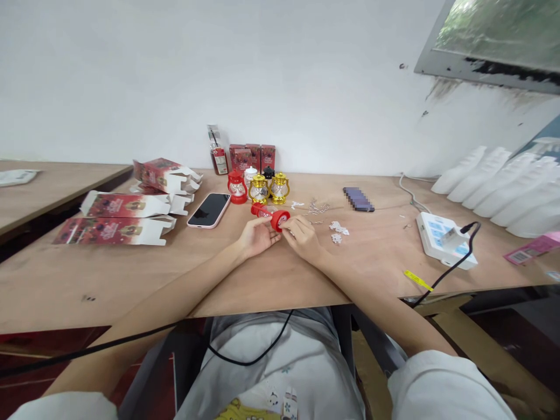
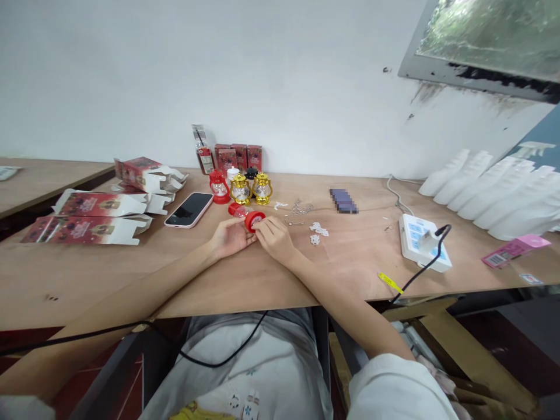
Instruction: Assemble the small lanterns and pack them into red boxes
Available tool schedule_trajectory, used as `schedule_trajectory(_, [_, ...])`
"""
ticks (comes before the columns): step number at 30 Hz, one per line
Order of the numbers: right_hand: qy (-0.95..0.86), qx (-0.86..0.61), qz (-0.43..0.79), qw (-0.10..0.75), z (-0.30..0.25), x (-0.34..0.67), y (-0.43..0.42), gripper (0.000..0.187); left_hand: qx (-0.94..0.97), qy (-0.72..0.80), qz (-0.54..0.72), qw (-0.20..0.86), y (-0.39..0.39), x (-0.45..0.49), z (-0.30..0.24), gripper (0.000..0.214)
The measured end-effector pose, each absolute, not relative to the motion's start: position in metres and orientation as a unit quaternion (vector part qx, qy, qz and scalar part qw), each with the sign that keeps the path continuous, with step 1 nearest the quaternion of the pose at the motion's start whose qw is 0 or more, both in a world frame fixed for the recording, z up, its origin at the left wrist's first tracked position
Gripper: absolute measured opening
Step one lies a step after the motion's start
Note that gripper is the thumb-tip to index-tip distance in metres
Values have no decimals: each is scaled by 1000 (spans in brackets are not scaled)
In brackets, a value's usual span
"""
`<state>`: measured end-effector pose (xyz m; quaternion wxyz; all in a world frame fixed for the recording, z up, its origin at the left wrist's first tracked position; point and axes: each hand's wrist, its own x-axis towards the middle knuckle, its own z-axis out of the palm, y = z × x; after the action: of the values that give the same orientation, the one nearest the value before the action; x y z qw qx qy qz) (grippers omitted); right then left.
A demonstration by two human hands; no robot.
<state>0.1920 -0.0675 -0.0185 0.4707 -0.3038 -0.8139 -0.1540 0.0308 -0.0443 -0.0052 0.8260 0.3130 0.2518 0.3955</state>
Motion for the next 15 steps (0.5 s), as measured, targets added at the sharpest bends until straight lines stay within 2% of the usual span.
schedule_trajectory(8, [-826, -302, -126, 459, -20, 193, -67, 21, 331, 218, 419, 817, -49, 31, 0, 28])
schedule_trajectory(15, [-825, -317, -126, 450, -21, 192, -65, 23, 273, 258, 427, 823, -47, 34, -1, 21])
